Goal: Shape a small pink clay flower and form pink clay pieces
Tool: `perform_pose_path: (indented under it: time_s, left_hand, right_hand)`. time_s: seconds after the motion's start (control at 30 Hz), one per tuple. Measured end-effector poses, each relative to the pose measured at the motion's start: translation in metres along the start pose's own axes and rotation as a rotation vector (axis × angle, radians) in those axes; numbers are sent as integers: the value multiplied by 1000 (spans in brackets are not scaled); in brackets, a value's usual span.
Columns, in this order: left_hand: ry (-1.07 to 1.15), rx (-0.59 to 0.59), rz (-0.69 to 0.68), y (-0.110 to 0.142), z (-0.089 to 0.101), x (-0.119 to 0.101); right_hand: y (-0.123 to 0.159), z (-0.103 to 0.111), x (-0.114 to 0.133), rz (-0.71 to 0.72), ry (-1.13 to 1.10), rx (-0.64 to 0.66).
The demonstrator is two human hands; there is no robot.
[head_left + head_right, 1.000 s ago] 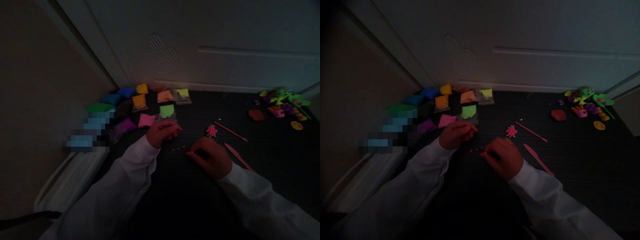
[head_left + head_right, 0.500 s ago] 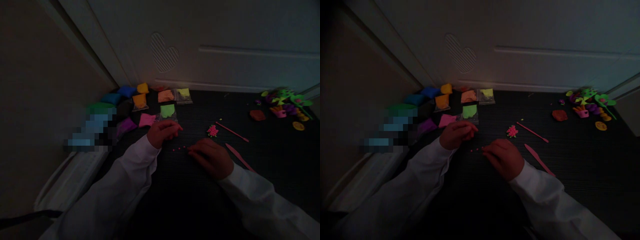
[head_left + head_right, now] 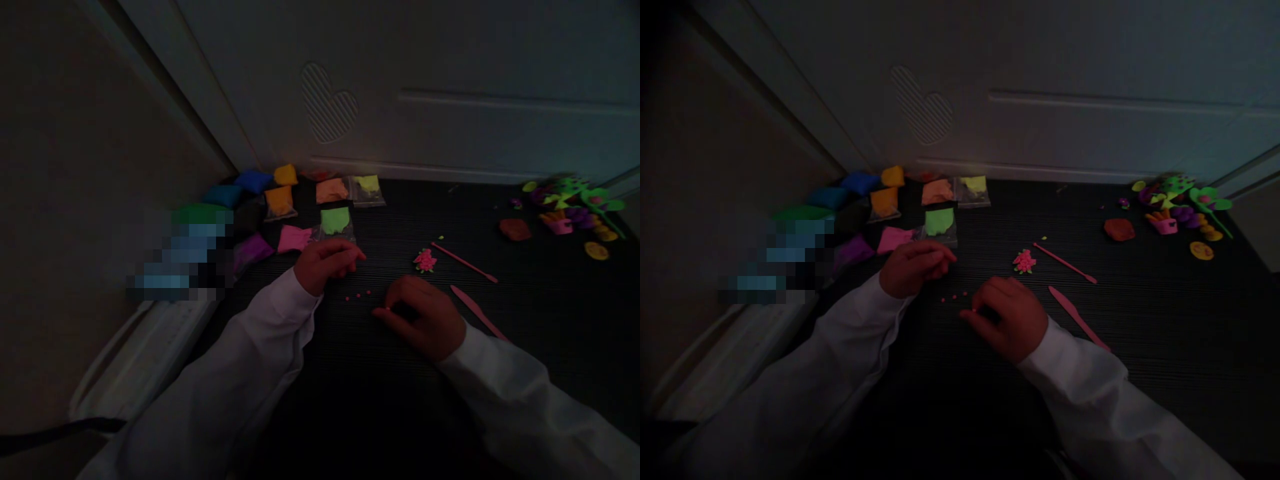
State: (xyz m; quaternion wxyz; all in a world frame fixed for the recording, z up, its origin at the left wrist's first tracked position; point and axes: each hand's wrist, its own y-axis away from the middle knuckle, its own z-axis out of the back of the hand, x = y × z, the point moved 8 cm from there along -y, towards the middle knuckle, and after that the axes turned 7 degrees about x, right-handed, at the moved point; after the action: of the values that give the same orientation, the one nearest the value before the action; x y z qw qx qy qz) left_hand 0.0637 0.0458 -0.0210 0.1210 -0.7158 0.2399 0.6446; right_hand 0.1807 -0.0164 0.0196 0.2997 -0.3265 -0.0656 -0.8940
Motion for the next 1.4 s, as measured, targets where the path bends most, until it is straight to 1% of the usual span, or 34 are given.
perform_pose_path:
  time_s: [0.23, 0.43, 0.63, 0.73, 0.87, 0.93, 1.03, 1.23, 1.4]
  left_hand:
    - [-10, 17, -17, -1, 0, 0]
    - [-14, 5, -8, 0, 0, 1]
    - [4, -2, -5, 0, 1, 0]
    - [42, -19, 18, 0, 2, -1]
    - [181, -61, 61, 1, 7, 0]
    - [281, -48, 90, 0, 9, 2]
    - [355, -20, 110, 0, 13, 1]
    - [322, 55, 73, -1, 15, -5]
    - [313, 96, 61, 0, 15, -2]
  right_hand:
    - [-2, -7, 3, 37, -29, 96]
    - [-1, -6, 5, 70, -80, 38]
    - [0, -7, 2, 56, -101, 39]
    - [0, -9, 3, 54, -116, 62]
    - [1, -15, 5, 34, -78, 122]
    - [3, -17, 7, 45, -55, 113]
    - [6, -18, 10, 77, -53, 76]
    - [6, -17, 8, 57, -82, 69]
    - [4, -15, 5, 15, -150, 85]
